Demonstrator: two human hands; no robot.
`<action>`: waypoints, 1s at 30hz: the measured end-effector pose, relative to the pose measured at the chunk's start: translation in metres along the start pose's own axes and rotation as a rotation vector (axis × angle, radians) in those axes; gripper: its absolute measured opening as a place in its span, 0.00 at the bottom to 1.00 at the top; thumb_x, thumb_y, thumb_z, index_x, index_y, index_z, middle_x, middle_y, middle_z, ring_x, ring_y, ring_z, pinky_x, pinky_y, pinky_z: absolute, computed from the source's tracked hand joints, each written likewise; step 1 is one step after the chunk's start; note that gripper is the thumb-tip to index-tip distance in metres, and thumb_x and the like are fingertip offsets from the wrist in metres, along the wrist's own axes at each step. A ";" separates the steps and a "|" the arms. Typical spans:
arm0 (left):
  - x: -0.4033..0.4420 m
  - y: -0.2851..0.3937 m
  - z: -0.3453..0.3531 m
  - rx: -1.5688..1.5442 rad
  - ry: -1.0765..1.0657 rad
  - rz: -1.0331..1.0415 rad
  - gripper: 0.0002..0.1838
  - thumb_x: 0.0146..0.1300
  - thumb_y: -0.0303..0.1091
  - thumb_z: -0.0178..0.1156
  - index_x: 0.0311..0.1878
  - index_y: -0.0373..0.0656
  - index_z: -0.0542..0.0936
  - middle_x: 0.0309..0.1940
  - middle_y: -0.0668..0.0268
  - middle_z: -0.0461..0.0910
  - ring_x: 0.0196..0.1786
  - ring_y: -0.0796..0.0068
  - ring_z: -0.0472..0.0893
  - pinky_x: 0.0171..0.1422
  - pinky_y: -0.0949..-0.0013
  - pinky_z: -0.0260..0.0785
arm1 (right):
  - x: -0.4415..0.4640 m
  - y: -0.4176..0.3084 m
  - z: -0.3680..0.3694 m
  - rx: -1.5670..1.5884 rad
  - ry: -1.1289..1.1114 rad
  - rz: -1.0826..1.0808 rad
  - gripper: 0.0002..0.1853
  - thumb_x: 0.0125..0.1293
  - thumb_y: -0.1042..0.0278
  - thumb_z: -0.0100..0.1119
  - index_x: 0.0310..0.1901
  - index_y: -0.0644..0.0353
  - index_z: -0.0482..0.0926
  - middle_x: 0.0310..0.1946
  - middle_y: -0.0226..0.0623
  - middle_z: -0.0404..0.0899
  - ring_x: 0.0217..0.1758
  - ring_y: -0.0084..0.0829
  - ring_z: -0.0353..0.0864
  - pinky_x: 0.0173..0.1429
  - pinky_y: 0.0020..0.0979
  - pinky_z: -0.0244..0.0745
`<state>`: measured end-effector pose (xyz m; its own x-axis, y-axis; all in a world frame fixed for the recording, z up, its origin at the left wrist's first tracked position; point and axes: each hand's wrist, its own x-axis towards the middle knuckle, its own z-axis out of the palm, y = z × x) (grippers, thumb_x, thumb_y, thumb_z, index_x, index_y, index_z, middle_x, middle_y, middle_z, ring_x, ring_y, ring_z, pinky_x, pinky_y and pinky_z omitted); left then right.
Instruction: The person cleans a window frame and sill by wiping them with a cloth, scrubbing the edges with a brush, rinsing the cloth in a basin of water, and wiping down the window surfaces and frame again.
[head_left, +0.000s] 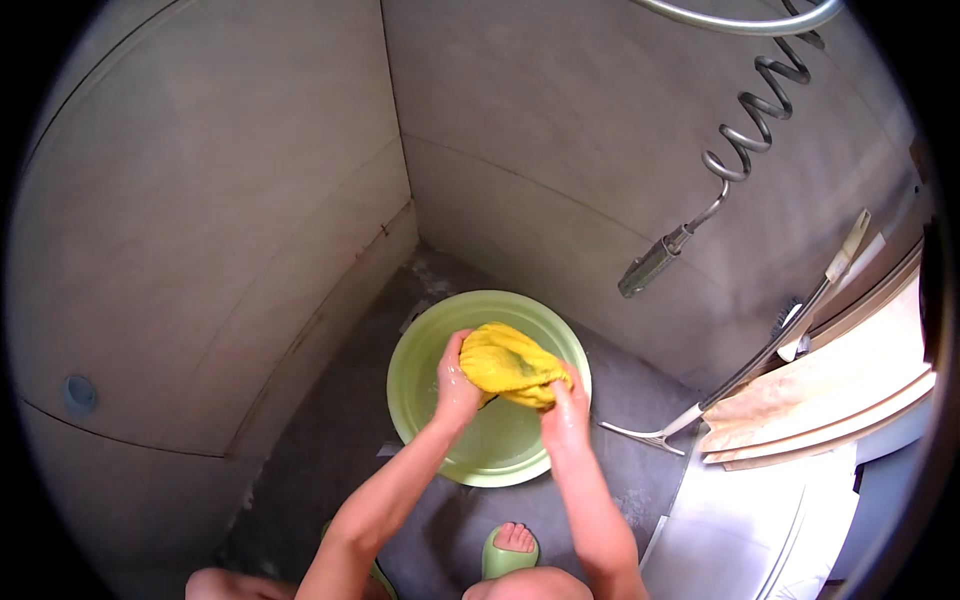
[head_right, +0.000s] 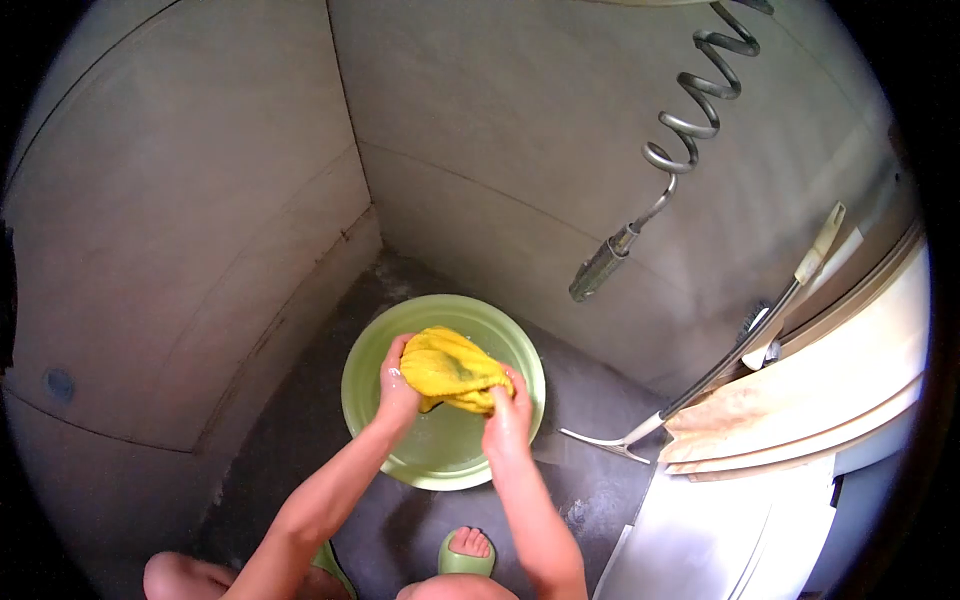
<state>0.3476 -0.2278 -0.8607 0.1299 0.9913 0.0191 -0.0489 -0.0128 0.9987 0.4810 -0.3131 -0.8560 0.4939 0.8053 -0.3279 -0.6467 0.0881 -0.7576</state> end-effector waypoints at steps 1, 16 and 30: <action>-0.007 0.006 0.005 -0.004 0.034 0.026 0.22 0.58 0.22 0.67 0.56 0.42 0.75 0.47 0.62 0.83 0.51 0.70 0.80 0.61 0.66 0.72 | 0.004 0.029 -0.009 -0.053 0.083 0.022 0.22 0.71 0.68 0.56 0.66 0.56 0.71 0.61 0.37 0.75 0.62 0.34 0.77 0.65 0.43 0.76; -0.043 -0.009 -0.057 0.785 -0.519 0.544 0.50 0.50 0.45 0.80 0.75 0.52 0.65 0.78 0.45 0.52 0.81 0.34 0.48 0.78 0.47 0.59 | 0.041 0.049 -0.016 0.115 -0.121 0.441 0.27 0.78 0.45 0.42 0.67 0.56 0.72 0.66 0.39 0.76 0.68 0.41 0.76 0.71 0.47 0.72; -0.050 -0.037 0.030 -0.883 0.051 -0.598 0.45 0.67 0.76 0.48 0.72 0.48 0.66 0.69 0.62 0.72 0.71 0.63 0.72 0.73 0.55 0.67 | 0.023 0.045 0.009 -0.393 -0.052 -0.456 0.19 0.59 0.82 0.57 0.53 0.63 0.76 0.57 0.43 0.77 0.60 0.36 0.77 0.66 0.37 0.72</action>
<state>0.3729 -0.2808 -0.8968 0.3301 0.8098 -0.4850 -0.6937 0.5566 0.4572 0.4581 -0.2854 -0.8927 0.6355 0.7657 0.0995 -0.1081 0.2158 -0.9704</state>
